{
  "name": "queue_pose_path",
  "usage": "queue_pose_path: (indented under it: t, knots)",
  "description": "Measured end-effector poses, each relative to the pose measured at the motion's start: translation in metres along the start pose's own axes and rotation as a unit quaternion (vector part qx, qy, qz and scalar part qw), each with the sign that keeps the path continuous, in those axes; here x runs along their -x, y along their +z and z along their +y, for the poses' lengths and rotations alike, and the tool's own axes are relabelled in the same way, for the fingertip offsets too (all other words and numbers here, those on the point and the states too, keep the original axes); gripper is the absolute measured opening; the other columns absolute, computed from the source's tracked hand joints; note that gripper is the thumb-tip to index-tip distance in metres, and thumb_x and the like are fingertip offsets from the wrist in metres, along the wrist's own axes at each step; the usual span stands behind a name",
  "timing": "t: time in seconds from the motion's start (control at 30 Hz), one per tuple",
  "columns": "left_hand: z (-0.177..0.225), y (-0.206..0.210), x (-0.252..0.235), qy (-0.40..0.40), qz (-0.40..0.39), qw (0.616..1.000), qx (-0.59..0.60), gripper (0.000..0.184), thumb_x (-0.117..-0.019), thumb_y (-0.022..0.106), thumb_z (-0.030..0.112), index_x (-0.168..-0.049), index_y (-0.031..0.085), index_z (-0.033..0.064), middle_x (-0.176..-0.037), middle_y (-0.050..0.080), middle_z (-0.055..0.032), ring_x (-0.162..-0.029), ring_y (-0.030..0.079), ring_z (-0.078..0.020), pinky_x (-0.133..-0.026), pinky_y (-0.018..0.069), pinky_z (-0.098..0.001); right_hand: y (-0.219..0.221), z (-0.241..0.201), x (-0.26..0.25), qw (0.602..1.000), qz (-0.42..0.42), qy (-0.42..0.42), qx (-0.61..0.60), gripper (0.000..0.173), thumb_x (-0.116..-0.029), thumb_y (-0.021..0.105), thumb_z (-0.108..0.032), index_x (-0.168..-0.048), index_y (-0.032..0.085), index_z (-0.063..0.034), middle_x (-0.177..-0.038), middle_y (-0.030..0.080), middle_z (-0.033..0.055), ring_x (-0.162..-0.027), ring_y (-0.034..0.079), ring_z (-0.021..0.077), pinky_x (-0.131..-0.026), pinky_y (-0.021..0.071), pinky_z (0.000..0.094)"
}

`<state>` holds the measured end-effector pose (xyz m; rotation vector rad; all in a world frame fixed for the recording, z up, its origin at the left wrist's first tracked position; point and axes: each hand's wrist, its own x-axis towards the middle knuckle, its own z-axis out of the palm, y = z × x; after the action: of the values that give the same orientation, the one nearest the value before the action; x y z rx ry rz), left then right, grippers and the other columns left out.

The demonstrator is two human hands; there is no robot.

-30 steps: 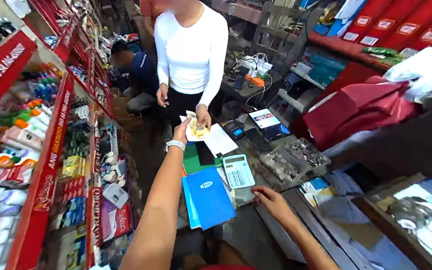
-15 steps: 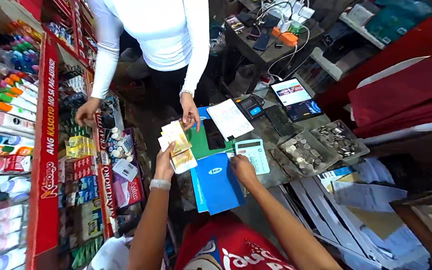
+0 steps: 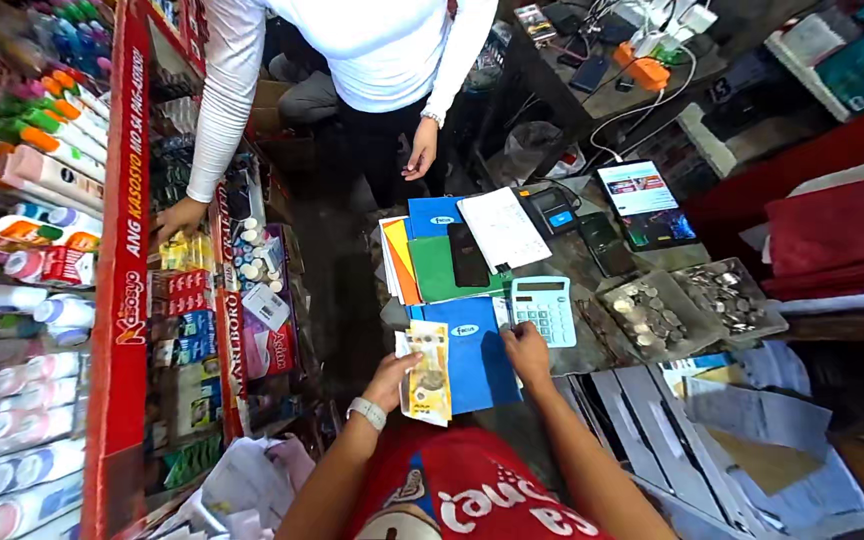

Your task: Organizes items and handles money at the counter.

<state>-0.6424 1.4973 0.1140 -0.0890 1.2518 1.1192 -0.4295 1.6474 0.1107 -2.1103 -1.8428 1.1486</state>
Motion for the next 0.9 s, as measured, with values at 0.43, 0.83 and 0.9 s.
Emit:
queue_pose_path:
  t: [0.43,0.83,0.9]
  knots:
    - [0.008,0.017,-0.005,0.069,0.062,0.994,-0.061,0.037,-0.0993,0.066,0.013,-0.129,0.058,-0.0065,-0.111,0.071,-0.0210,-0.099,0.072,-0.0256,-0.090,0.0597,-0.0426,0.003,0.001,0.034,0.963,-0.022,-0.024,-0.267,0.013,-0.0990,0.054,-0.010,-0.104,0.058,0.0016,-0.072,0.052,0.0015,-0.054,0.046,0.0083,-0.052,0.0420,0.0264]
    - [-0.009,0.084,0.003,0.141,0.005,0.986,-0.094,0.023,-0.1039,0.052,0.005,-0.118,0.061,-0.0108,-0.105,0.070,-0.0180,-0.095,0.070,-0.0192,-0.088,0.0586,-0.0377,-0.008,-0.005,0.030,0.936,-0.104,-0.042,-0.333,0.015,-0.0968,0.070,-0.017,-0.095,0.067,-0.0021,-0.071,0.059,-0.0021,-0.060,0.054,0.0035,-0.058,0.0463,0.0215]
    - [-0.011,0.087,0.002,0.153,0.038,0.982,-0.105,0.024,-0.0982,0.063,0.001,-0.119,0.061,-0.0108,-0.106,0.072,-0.0195,-0.094,0.072,-0.0205,-0.088,0.0602,-0.0378,-0.011,-0.002,0.027,0.934,-0.117,-0.035,-0.336,0.013,-0.0958,0.070,-0.015,-0.092,0.066,-0.0023,-0.069,0.058,-0.0025,-0.058,0.053,0.0029,-0.057,0.0457,0.0210]
